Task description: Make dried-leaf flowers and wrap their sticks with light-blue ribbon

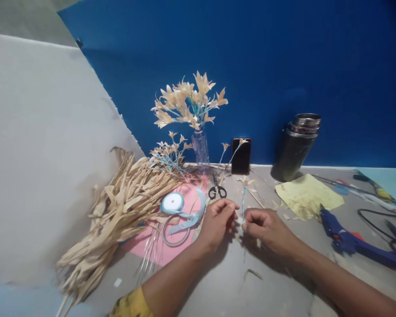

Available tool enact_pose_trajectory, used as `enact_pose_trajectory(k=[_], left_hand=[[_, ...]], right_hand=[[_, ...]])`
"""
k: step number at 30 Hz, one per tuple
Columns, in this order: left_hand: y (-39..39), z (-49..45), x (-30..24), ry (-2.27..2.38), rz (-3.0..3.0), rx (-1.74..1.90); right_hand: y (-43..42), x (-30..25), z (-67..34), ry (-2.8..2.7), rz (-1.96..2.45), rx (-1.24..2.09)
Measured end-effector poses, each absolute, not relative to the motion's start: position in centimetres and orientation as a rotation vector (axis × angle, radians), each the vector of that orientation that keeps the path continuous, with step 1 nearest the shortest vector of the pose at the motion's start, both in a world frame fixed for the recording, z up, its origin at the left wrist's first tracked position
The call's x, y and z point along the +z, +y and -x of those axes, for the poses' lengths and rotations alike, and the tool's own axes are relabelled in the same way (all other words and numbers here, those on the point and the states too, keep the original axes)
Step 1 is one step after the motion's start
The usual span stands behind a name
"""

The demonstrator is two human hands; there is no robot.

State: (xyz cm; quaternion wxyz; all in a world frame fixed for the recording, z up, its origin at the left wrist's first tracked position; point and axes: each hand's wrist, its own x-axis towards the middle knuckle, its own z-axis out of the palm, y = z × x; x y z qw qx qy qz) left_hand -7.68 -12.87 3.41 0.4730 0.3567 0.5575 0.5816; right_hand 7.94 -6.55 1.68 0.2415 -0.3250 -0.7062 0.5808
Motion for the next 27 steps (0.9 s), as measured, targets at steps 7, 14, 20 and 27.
enact_pose_trajectory(k=[7,14,20,27], left_hand=[[-13.2,7.3,3.5,1.27,-0.936,1.373],[-12.8,7.1,2.6,1.254,-0.754,1.45],[-12.6,7.2,2.3,1.284,-0.682,1.564],[-11.7,9.3,3.4,1.295,-0.551,1.765]], right_hand=[[-7.0,1.9,-8.0,-2.151,0.873,1.507],[-7.0,2.2,-7.9,-2.221,0.859,1.533],[-7.1,1.8,-7.7,-2.233,0.852,1.49],[-7.2,2.3,-8.1,-2.422,0.84,1.408]])
